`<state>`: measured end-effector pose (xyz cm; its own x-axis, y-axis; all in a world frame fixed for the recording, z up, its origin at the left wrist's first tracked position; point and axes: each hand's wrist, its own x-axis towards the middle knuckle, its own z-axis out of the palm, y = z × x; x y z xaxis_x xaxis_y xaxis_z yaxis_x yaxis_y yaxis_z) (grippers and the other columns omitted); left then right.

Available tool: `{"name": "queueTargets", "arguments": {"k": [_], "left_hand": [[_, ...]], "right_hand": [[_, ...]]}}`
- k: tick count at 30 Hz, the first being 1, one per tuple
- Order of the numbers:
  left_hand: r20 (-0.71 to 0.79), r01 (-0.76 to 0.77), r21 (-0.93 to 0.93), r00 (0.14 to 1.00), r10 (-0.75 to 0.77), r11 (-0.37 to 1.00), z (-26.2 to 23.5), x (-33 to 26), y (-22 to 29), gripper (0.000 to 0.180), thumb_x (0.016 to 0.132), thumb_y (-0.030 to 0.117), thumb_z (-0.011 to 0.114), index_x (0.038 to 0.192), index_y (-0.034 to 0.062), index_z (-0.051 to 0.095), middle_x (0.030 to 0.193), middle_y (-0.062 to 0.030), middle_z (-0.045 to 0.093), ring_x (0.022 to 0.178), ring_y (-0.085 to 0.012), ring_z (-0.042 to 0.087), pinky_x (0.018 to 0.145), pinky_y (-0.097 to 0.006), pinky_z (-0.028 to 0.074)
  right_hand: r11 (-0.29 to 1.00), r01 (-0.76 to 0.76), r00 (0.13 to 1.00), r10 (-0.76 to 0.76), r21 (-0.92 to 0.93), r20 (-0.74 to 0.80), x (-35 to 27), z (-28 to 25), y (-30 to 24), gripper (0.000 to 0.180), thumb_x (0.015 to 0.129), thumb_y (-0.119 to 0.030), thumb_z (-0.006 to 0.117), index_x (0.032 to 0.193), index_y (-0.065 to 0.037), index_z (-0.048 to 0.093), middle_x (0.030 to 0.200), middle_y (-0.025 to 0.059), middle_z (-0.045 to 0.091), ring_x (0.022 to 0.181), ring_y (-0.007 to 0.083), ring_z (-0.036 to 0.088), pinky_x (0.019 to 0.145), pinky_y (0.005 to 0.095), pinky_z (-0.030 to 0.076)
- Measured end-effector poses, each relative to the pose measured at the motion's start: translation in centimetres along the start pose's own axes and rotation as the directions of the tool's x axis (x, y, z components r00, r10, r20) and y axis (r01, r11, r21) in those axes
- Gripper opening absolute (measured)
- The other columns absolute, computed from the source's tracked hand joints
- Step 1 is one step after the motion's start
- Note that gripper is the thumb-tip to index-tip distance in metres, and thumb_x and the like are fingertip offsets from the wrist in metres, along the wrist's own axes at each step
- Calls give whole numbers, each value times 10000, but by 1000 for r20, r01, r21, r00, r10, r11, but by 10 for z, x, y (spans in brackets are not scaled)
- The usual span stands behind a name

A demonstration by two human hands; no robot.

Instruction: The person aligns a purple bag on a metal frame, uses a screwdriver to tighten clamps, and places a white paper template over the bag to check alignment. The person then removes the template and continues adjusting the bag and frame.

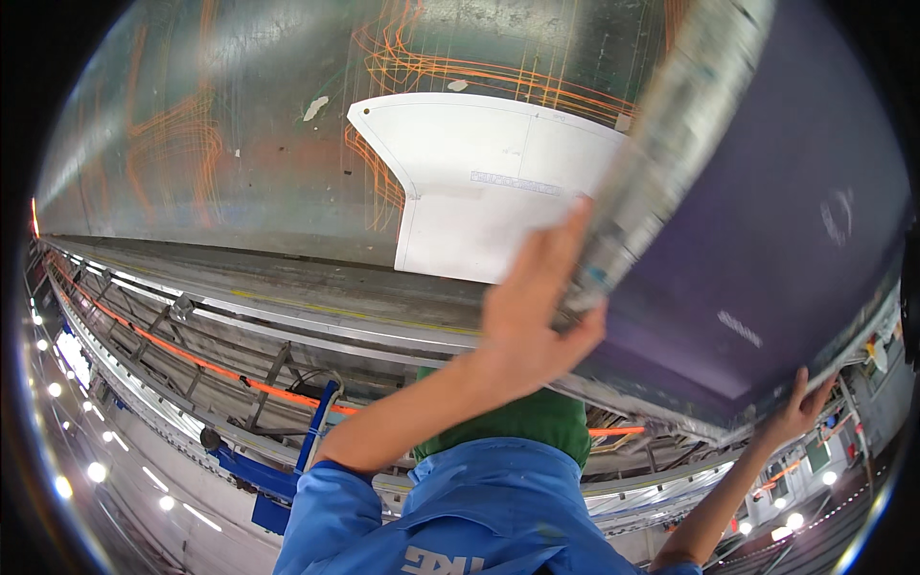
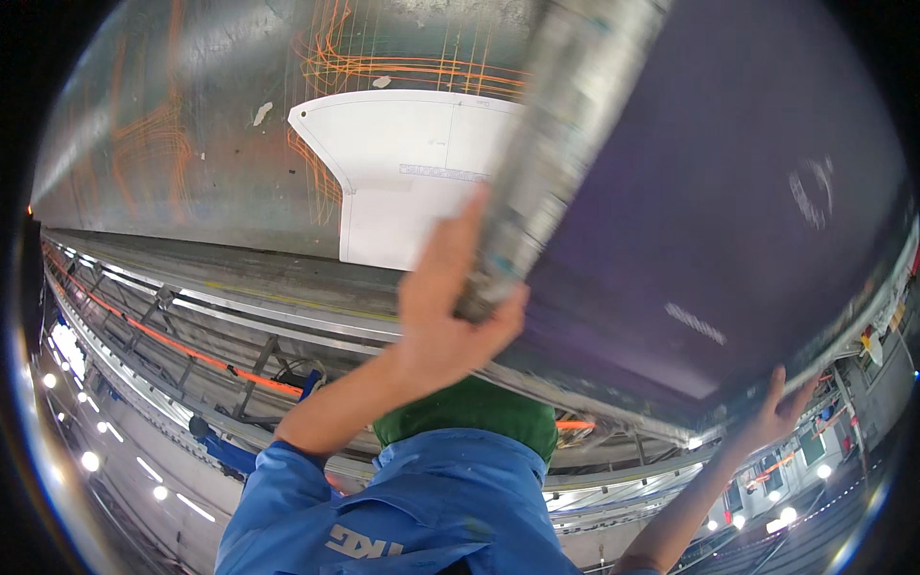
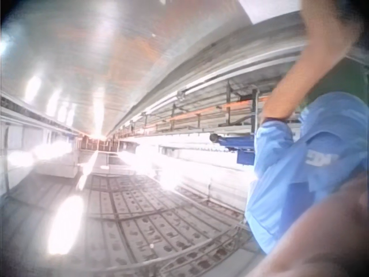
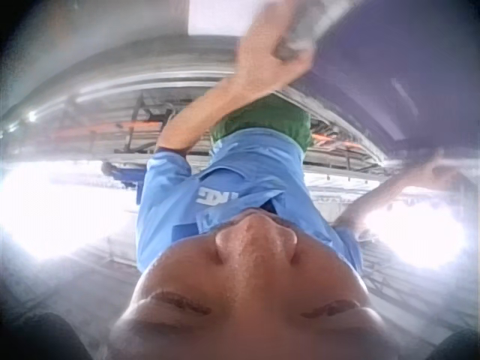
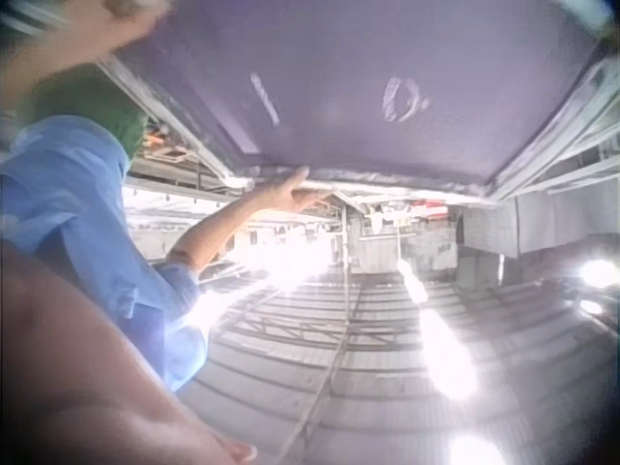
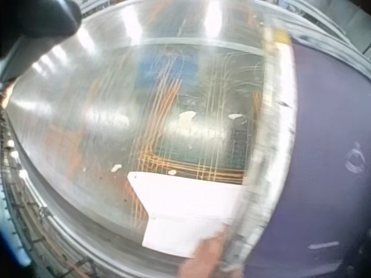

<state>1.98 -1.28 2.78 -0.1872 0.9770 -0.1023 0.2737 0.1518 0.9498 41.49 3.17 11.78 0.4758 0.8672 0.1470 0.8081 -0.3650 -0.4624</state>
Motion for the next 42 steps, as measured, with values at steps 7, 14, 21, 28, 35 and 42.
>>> {"name": "queueTargets", "arguments": {"k": [7, 14, 21, 28, 35, 42], "left_hand": [[-334, 224, 249, 933, -134, 942, -100, 30, -39, 756, 787, -26, 718, 1492, -62, 447, 1365, -237, 602, 1216, -288, 615, 1022, -382, 487], [-351, 156, 398, 936, -7, 904, -136, 14, -70, 717, 815, 5, 715, 1478, -73, 452, 1301, -204, 656, 1258, -274, 603, 1207, -502, 265], [-259, 118, 524, 965, 26, 844, -145, 19, -80, 724, 817, 47, 717, 1485, -45, 456, 1393, -172, 616, 1339, -313, 549, 1255, -534, 127], [-178, 19, 553, 979, 96, 833, -146, 24, -85, 738, 852, 73, 704, 1526, -9, 414, 1590, -158, 428, 1511, -366, 320, 1235, -549, 186], [-135, -83, 699, 960, 245, 711, -133, 26, -80, 741, 871, 145, 708, 1544, 40, 414, 1602, -175, 401, 1502, -406, 317, 1219, -595, 170], [348, -298, 790, 938, 9, 535, -42, 26, -33, 666, 865, 633, 646, 1487, 433, 514, 1685, -164, 224, 1543, -411, 203, 1154, -735, 95]], "right_hand": [[905, 44, 962, -152, 423, 227, -23, 133, -92, 706, 896, -47, 780, 1500, 69, 433, 1410, 144, 580, 1179, 168, 588, 1025, 280, 461], [845, -106, 926, -108, 524, 361, -59, 181, -112, 698, 884, 7, 763, 1499, 67, 437, 1338, 132, 625, 1112, 152, 623, 985, 272, 482], [887, -41, 942, -119, 460, 313, -71, 187, -101, 681, 869, -70, 800, 1471, 33, 497, 1330, 124, 602, 1143, 165, 601, 1005, 302, 464], [970, 173, 940, -215, 173, 265, -70, 188, -100, 682, 843, -209, 839, 1449, -59, 563, 1220, 90, 528, 1128, 199, 574, 997, 339, 447], [969, 101, 934, -170, 224, 315, -70, 194, -95, 667, 861, -235, 833, 1442, -47, 565, 1208, 84, 534, 1096, 192, 588, 976, 322, 456], [966, 81, 930, -162, 245, 329, -68, 193, -94, 666, 857, -231, 838, 1432, -34, 567, 1205, 83, 538, 1089, 186, 592, 969, 318, 457]]}}
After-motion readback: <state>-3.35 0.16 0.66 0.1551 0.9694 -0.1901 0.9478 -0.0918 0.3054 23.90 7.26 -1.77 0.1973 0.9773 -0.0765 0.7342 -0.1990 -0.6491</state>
